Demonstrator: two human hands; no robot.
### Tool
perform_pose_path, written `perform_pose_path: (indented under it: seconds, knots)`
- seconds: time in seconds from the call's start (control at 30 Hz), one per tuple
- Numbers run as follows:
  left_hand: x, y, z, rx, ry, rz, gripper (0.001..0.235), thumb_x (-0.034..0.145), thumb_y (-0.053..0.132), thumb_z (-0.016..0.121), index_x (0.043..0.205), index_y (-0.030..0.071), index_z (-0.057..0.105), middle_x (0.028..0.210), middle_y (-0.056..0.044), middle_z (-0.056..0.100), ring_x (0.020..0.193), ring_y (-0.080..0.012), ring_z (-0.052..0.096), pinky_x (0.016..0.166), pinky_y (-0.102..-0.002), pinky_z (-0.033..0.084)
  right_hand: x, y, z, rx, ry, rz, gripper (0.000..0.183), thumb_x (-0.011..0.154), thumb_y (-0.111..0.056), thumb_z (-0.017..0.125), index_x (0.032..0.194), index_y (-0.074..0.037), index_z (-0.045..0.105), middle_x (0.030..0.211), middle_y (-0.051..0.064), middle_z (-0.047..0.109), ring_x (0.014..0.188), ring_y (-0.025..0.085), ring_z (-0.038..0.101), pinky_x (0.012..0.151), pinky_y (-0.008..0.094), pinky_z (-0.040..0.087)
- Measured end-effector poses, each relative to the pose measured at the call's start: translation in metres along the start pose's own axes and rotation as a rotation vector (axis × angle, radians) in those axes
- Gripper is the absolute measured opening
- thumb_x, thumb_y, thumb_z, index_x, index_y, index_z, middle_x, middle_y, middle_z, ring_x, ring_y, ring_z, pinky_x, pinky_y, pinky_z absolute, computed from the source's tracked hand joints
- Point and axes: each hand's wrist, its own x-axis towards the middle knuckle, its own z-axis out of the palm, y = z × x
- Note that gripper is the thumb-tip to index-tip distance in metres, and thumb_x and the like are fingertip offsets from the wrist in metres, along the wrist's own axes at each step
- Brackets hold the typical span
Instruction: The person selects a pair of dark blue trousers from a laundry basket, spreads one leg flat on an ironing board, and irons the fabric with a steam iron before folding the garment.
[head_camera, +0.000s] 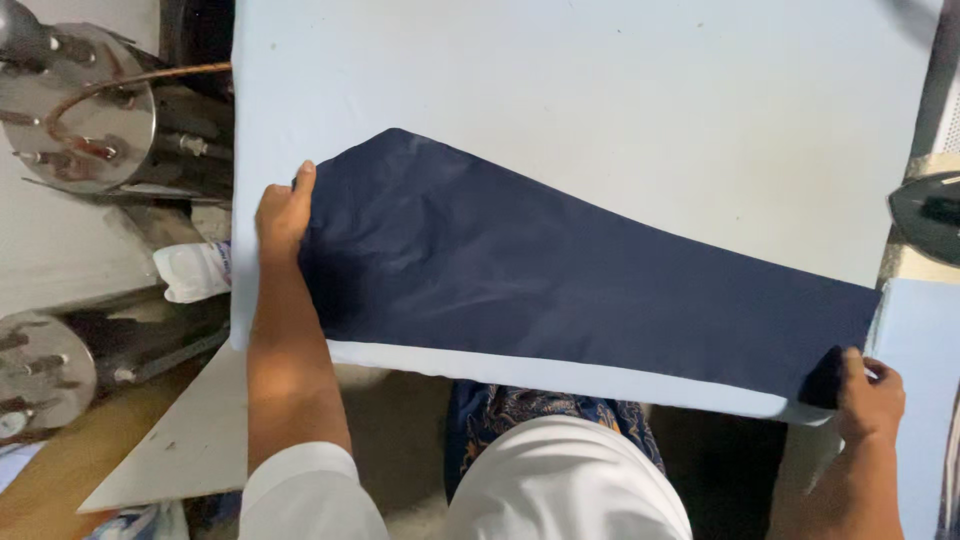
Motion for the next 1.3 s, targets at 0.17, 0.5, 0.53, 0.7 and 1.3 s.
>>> perform_pose_path:
  seconds: [0.17, 0.5, 0.53, 0.7, 1.3]
  knots:
    - [-0.003, 0.013, -0.015, -0.591, -0.422, 0.037, 0.052, 0.090, 0.036, 0.082, 0.121, -0.003, 0.065, 0.113, -0.014, 0.072, 0.106, -0.0231, 0.068, 0.095, -0.036, 0.054, 0.003, 0.006, 0.004, 0.185, -0.094, 0.052, 0.046, 0.106, -0.031, 0.080, 0.107, 0.013, 0.067, 0.091, 0.014, 0.063, 0.079, 0.020, 0.052, 0.066, 0.037, 0.043]
    - [-0.011, 0.004, -0.019, -0.502, 0.132, 0.336, 0.068, 0.091, 0.008, 0.078, 0.147, 0.001, 0.040, 0.144, -0.018, 0.050, 0.125, -0.0303, 0.053, 0.102, -0.044, 0.046, 0.013, 0.014, 0.006, 0.159, -0.056, -0.131, 0.045, 0.103, -0.031, 0.081, 0.122, 0.005, 0.064, 0.099, 0.008, 0.068, 0.082, 0.012, 0.060, 0.070, 0.028, 0.050]
    - [-0.014, 0.009, -0.016, -0.360, 0.257, 0.476, 0.068, 0.094, 0.007, 0.080, 0.148, -0.004, 0.041, 0.145, -0.023, 0.047, 0.129, -0.0351, 0.053, 0.106, -0.047, 0.048, 0.021, 0.012, 0.013, 0.183, -0.069, -0.142, 0.045, 0.103, -0.031, 0.081, 0.122, 0.005, 0.064, 0.099, 0.009, 0.068, 0.083, 0.012, 0.060, 0.070, 0.029, 0.050]
    - [-0.102, 0.082, 0.024, 0.109, 0.374, 1.017, 0.038, 0.104, 0.013, 0.070, 0.134, -0.007, 0.058, 0.142, -0.025, 0.059, 0.133, -0.0465, 0.056, 0.116, -0.055, 0.044, 0.025, 0.044, 0.010, 0.019, 0.054, -0.177, 0.042, 0.108, -0.033, 0.076, 0.109, 0.008, 0.066, 0.088, 0.017, 0.067, 0.080, 0.020, 0.057, 0.073, 0.037, 0.049]
    - [-0.315, 0.148, 0.191, 0.415, -0.450, 1.112, 0.087, 0.093, 0.069, 0.051, 0.162, 0.019, 0.029, 0.170, -0.014, 0.013, 0.156, -0.0399, 0.005, 0.122, -0.064, 0.000, 0.015, 0.020, -0.019, 0.301, -0.033, -0.051, 0.033, 0.112, -0.028, 0.074, 0.105, 0.003, 0.067, 0.084, 0.003, 0.059, 0.075, 0.012, 0.049, 0.063, 0.029, 0.039]
